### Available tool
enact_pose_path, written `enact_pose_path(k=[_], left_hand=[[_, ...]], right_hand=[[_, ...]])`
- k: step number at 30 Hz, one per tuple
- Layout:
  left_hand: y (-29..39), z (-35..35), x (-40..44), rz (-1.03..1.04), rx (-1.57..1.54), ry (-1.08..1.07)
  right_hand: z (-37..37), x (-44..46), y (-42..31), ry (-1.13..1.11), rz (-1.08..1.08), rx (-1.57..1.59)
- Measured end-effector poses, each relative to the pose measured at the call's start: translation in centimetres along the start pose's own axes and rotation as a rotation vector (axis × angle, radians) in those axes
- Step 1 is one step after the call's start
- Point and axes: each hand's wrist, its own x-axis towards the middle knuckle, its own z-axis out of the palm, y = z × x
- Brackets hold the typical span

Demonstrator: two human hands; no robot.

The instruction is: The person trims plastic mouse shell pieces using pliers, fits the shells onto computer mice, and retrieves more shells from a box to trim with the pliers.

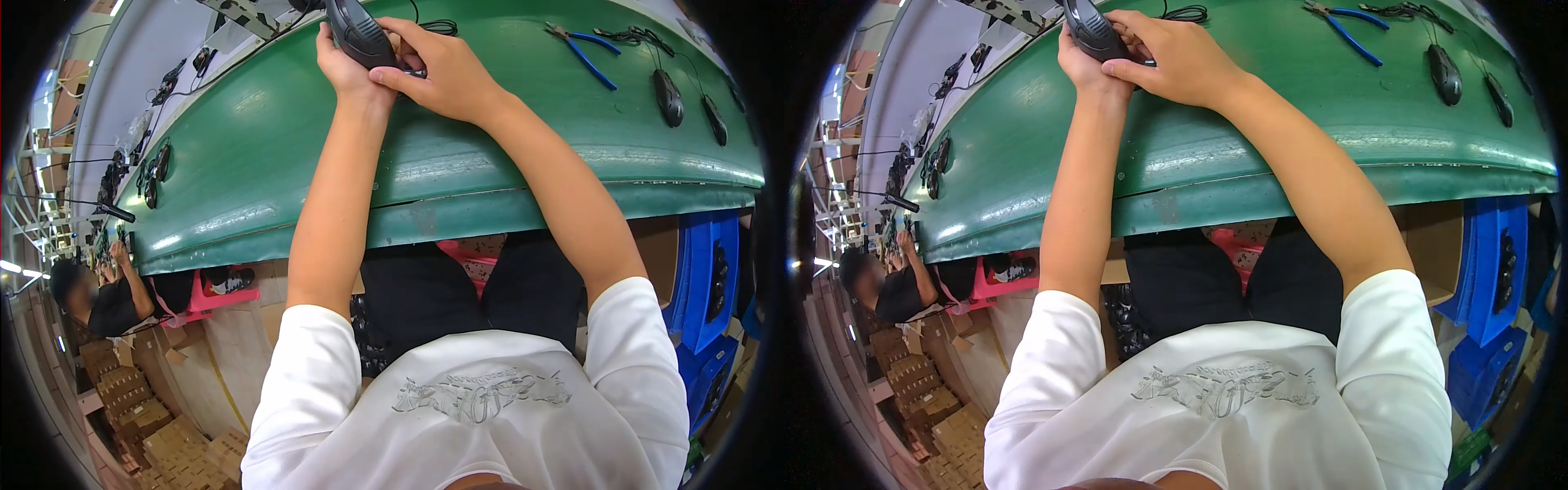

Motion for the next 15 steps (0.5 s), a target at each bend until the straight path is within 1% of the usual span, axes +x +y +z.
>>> enact_pose_path(k=[2, 3, 7, 8, 12, 13, 15], left_hand=[[-0.1, 0.8, -0.3, -0.024, 0.01, 0.146], [-0.1, 0.7, -0.1, -0.026, 0.01, 0.146], [-0.3, 0.2, 1.1, -0.067, -0.034, 0.247], [-0.3, 0.2, 1.1, -0.068, -0.033, 0.247], [-0.5, 0.8, 1.0, 0.057, 0.043, 0.193], [-0.5, 0.7, 1.2, 0.057, 0.042, 0.192], [-0.4, 0.4, 1.8, 0.136, 0.04, 0.197]], right_hand=[[0.0, 0.0, 0.0, 0.017, -0.018, -0.065], [0.0, 0.0, 0.2, 0.017, -0.017, -0.066], [0.6, 0.4, 1.0, 0.17, -0.177, 0.017], [0.6, 0.3, 0.9, 0.171, -0.176, 0.018], [-0.4, 0.5, 0.4, 0.117, -0.225, -0.171], [-0.5, 0.5, 0.3, 0.109, -0.232, -0.199], [-0.2, 0.5, 0.3, 0.159, -0.217, -0.218]])
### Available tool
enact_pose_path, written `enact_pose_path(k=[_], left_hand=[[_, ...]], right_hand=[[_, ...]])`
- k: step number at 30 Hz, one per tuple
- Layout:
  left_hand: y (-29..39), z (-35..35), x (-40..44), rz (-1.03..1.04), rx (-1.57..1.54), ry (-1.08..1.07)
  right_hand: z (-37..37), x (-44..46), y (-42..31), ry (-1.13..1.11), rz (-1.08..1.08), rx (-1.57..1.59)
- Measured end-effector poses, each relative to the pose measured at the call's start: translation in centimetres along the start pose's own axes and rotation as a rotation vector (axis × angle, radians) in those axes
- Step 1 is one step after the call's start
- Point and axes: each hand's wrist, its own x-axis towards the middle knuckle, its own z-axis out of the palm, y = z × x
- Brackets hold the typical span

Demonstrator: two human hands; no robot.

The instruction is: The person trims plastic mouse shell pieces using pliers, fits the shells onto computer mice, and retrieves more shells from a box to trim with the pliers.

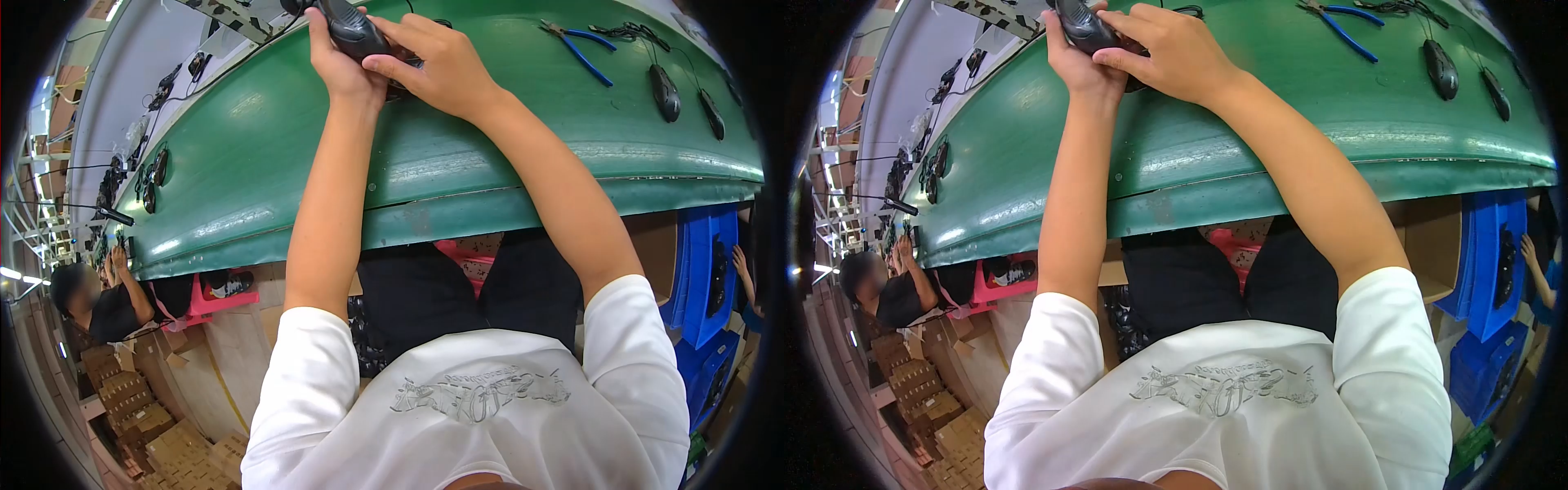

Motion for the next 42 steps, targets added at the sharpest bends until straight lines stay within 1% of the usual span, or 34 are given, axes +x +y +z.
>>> enact_pose_path(k=[2, 5, 7, 9, 10, 12, 13, 14, 15, 16, 17, 18, 19, 21, 22, 23, 24, 26, 27, 29, 30, 32, 35, 37, 40, 41, 42], left_hand=[[-0.3, -0.2, 0.5, 0.071, -0.019, 0.003], [-0.6, -1.1, 1.0, 0.056, -0.034, 0.007], [-0.4, -2.1, 1.0, 0.164, 0.123, -0.12], [-0.4, -2.4, 1.1, 0.203, 0.203, -0.111], [-0.2, -2.2, 0.7, 0.181, 0.156, -0.129], [-0.4, -1.3, -0.5, -0.009, 0.206, -0.194], [-1.6, -1.1, -0.1, 0.065, 0.441, -0.179], [-1.1, -2.4, 0.7, 0.172, 0.704, -0.117], [0.2, -3.7, 0.3, 0.243, 0.701, -0.044], [-0.3, -3.4, -0.7, 0.369, 0.758, -0.126], [-2.3, -1.7, -1.2, 0.449, 0.782, -0.273], [-3.9, -0.1, -1.2, 0.444, 0.738, -0.315], [-4.0, 0.1, -1.3, 0.515, 0.78, -0.325], [-1.6, -1.7, -1.0, 0.686, 0.943, -0.288], [-1.6, -1.4, -1.2, 0.742, 1.009, -0.311], [-0.6, -1.1, -0.9, 0.889, 1.059, -0.254], [1.1, -0.2, -1.6, 0.922, 1.008, -0.226], [5.2, 2.0, -3.5, 1.004, 0.622, -0.374], [7.0, 3.3, -5.0, 1.069, 0.511, -0.449], [8.4, 4.6, -8.6, 1.133, 0.398, -0.644], [8.3, 4.8, -10.6, 1.134, 0.365, -0.759], [7.4, 5.0, -14.3, 1.092, 0.324, -0.969], [4.7, 4.9, -18.3, 0.958, 0.331, -1.183], [3.6, 4.2, -20.2, 0.892, 0.367, -1.223], [2.3, 3.0, -21.5, 0.804, 0.404, -1.232], [2.1, 2.8, -21.9, 0.771, 0.436, -1.237], [1.9, 2.9, -22.2, 0.737, 0.454, -1.239]], right_hand=[[0.1, -0.2, 0.4, 0.034, 0.009, -0.026], [0.7, -0.7, 1.4, 0.04, -0.004, -0.061], [1.0, -0.7, 1.5, 0.07, -0.002, -0.011], [1.1, -0.9, 1.5, 0.033, 0.057, -0.026], [1.2, -0.7, 1.2, 0.014, 0.053, -0.077], [0.7, -0.9, 1.2, 0.038, 0.093, -0.035], [-0.2, -1.4, 1.5, -0.014, 0.063, -0.046], [0.3, -1.1, 1.4, 0.001, 0.052, -0.022], [2.0, -0.2, 1.1, 0.033, 0.034, 0.029], [2.7, 0.3, 1.0, 0.096, 0.046, 0.053], [1.0, 0.0, 2.0, 0.17, 0.09, 0.0], [-1.4, -0.4, 3.2, 0.174, 0.08, -0.057], [-2.1, -0.2, 3.7, 0.189, 0.082, -0.107], [0.3, 1.0, 4.2, 0.232, 0.081, -0.111], [-0.1, 0.8, 4.6, 0.265, 0.108, -0.155], [-1.2, 0.5, 5.4, 0.283, 0.12, -0.189], [-2.6, 0.1, 6.5, 0.307, 0.247, -0.271], [-3.7, -0.1, 8.8, 0.338, 0.499, -0.408], [-3.6, -0.2, 9.7, 0.344, 0.626, -0.456], [-5.4, 0.7, 9.4, 0.03, 0.951, -0.403], [-4.5, 0.0, 10.1, 0.176, 0.802, -0.577], [-3.5, -1.1, 12.1, 0.096, 0.782, -0.76], [-3.4, -2.9, 12.4, 0.035, 0.8, -0.802], [-2.4, -1.8, 12.6, -0.013, 0.762, -0.806], [-1.8, -0.9, 11.7, 0.015, 0.739, -0.768], [-2.3, -0.5, 10.5, 0.131, 0.59, -0.945], [-2.2, -0.9, 9.9, 0.158, 0.557, -1.015]])
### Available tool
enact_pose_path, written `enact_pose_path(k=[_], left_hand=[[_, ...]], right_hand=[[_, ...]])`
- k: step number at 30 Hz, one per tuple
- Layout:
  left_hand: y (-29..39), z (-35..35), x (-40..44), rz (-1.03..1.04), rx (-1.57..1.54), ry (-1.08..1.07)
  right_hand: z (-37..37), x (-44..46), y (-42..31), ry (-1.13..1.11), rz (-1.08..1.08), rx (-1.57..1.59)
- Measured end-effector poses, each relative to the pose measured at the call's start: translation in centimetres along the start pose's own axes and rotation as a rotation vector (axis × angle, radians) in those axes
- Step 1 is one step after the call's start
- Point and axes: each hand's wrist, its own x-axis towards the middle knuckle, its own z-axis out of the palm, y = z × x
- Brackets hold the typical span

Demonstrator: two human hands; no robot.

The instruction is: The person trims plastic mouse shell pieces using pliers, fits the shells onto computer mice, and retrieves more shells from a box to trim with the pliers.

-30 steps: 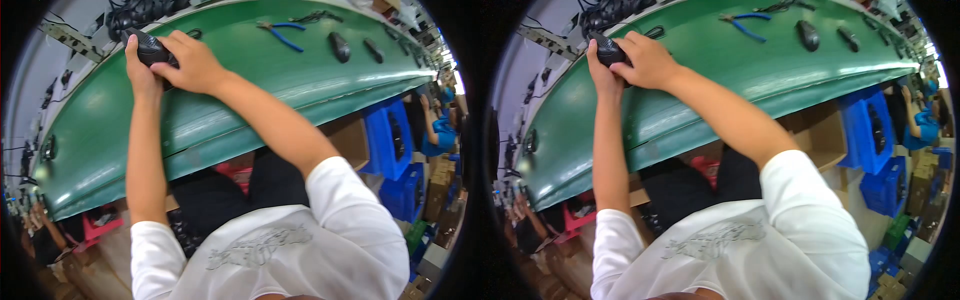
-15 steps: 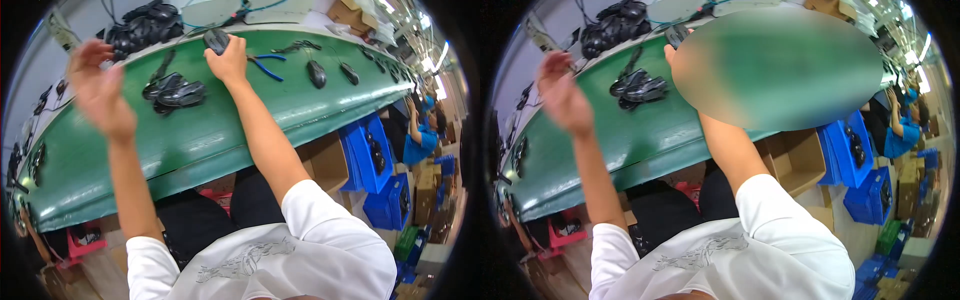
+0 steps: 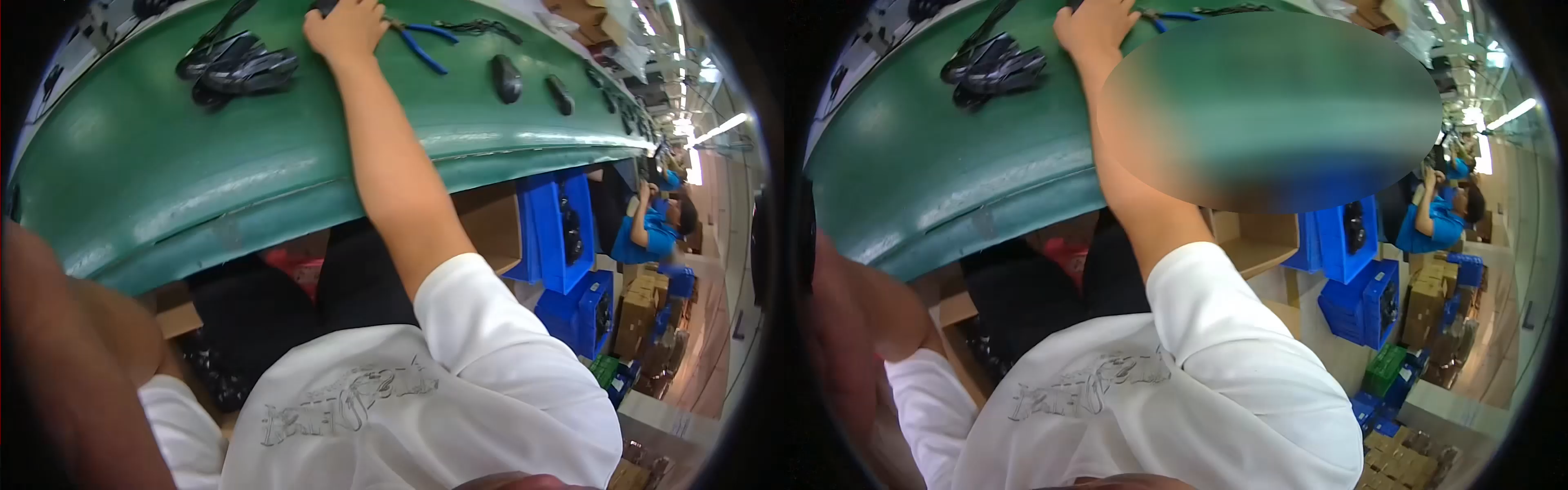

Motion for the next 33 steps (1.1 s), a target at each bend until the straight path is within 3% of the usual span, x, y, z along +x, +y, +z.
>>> enact_pose_path(k=[3, 5, 10, 21, 24, 30, 33], left_hand=[[-0.1, 0.4, -0.7, -0.062, 0.001, -0.025], [0.0, 0.8, -1.6, -0.108, 0.006, -0.046], [0.1, 1.2, -4.1, -0.178, 0.045, -0.053], [0.3, 1.0, -4.5, -0.359, 0.109, -0.06], [0.5, 0.7, -5.2, -0.4, 0.129, -0.023], [2.0, 0.0, -5.7, -0.36, 0.177, -0.034], [3.9, -1.6, -4.8, -0.232, 0.237, 0.021]], right_hand=[[0.4, 0.1, 0.6, 0.023, 0.019, -0.047], [1.9, 0.2, 1.7, -0.254, 0.035, 0.156], [1.8, 0.5, 1.5, -0.328, 0.093, 0.134], [2.2, 0.7, 1.7, -0.304, 0.094, 0.175], [1.0, 1.1, 3.5, -0.306, 0.149, 0.002], [1.1, 1.0, 1.9, -0.336, 0.136, -0.043], [1.2, 1.6, 2.0, -0.318, 0.121, -0.02]])
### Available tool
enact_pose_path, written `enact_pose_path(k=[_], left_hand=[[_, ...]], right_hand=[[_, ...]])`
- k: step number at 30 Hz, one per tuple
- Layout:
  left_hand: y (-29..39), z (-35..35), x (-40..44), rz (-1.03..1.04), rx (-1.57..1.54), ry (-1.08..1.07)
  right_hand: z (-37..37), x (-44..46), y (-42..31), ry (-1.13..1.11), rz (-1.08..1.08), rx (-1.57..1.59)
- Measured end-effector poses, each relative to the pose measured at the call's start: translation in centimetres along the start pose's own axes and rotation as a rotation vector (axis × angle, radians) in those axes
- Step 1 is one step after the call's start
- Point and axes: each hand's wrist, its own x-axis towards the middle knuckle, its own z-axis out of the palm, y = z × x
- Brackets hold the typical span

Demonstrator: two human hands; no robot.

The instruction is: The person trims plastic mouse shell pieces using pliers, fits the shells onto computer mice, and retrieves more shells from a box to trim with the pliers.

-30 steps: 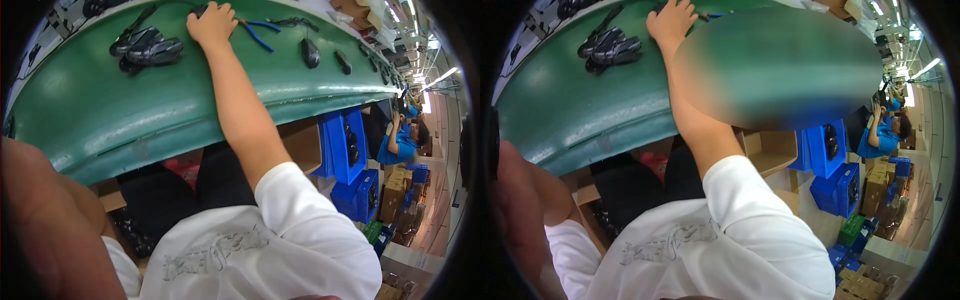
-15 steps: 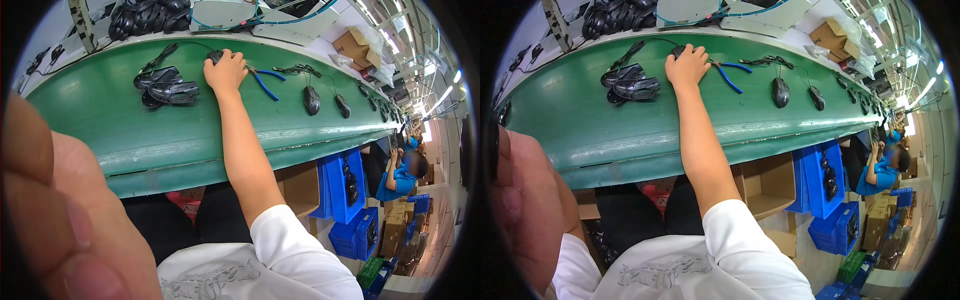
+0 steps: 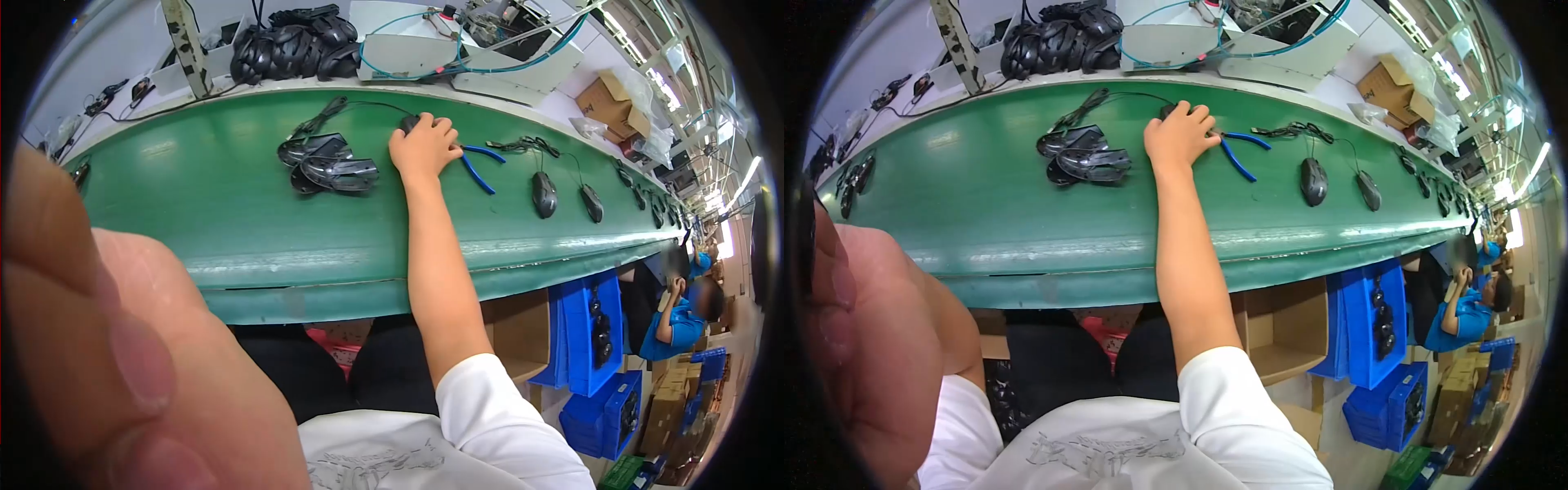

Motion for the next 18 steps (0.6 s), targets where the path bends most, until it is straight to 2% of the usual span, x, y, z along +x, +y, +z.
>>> enact_pose_path(k=[2, 5, 7, 8, 10, 12, 18], left_hand=[[1.9, -2.6, 1.8, 0.165, 0.079, 0.11], [5.0, -6.6, 5.3, 0.496, 0.275, 0.331], [6.5, -9.0, 8.1, 0.69, 0.44, 0.491], [6.8, -9.9, 9.5, 0.76, 0.518, 0.56], [7.0, -11.0, 11.9, 0.86, 0.643, 0.651], [7.0, -11.7, 13.1, 0.902, 0.698, 0.694], [8.9, -12.9, 11.0, 0.815, 0.685, 0.612]], right_hand=[[0.2, -0.8, -0.2, 0.113, -0.062, -0.028], [0.2, -0.3, -1.2, 0.217, -0.133, 0.127], [0.2, -0.7, -1.3, 0.494, -0.33, 0.227], [0.1, -1.5, -0.8, 0.479, -0.311, 0.232], [-0.1, -2.2, -1.4, 0.333, -0.387, 0.433], [-0.3, -1.4, -2.5, 0.217, -0.477, 0.628], [0.0, -1.8, -2.9, 0.271, -0.52, 0.692]])
